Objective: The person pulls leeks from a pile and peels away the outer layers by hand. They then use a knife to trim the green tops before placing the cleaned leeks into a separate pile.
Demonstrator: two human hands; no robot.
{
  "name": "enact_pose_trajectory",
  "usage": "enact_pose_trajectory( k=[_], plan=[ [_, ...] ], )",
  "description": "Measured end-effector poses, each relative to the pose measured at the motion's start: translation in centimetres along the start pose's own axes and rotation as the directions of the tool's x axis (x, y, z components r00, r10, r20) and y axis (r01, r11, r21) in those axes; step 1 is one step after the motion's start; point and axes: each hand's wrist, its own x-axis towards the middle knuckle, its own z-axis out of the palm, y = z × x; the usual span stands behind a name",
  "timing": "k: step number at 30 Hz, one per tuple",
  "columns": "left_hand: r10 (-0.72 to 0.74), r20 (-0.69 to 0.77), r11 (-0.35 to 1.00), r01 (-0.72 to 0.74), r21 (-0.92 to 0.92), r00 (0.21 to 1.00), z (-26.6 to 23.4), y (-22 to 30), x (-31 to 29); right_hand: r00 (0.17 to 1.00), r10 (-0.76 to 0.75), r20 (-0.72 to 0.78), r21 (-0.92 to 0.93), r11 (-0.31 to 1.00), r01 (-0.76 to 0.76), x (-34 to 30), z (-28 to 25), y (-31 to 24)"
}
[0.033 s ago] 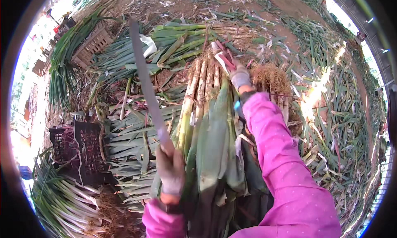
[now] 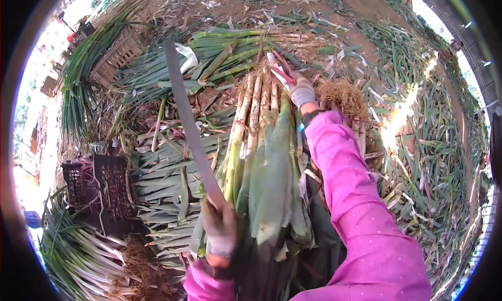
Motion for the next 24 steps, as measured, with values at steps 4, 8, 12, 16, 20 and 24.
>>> enact_pose_trajectory(
  k=[4,8,12,16,20,24],
  plan=[
    [-0.337,0.042,0.888,0.333,-0.317,0.94,1.1,-2.4,-4.9,0.961,-0.12,0.25,-0.489,0.841,0.232,2.0,0.8,-2.7],
    [-0.303,0.097,0.89,0.317,-0.328,0.948,3.5,-2.8,-4.5,0.947,0.058,0.315,-0.724,0.66,0.2,4.8,0.6,-0.9],
    [-0.276,0.003,0.938,0.27,-0.217,0.961,2.8,-3.5,-4.3,0.962,0.139,0.237,-0.55,0.835,0.015,2.1,0.0,-0.8],
    [-0.277,-0.013,0.944,0.269,-0.189,0.961,4.0,-4.0,-3.7,0.996,-0.07,0.063,0.535,0.844,0.026,-1.0,-6.8,4.8],
    [-0.241,-0.057,0.968,0.237,-0.079,0.969,3.3,-4.6,-3.7,0.979,-0.135,0.153,0.864,0.5,-0.066,-12.5,-16.7,-2.2],
    [-0.296,0.023,0.871,0.28,-0.404,0.955,2.0,-5.5,-3.4,0.966,-0.257,0.007,0.902,0.42,0.105,-20.7,-22.9,-8.3]
  ],
)
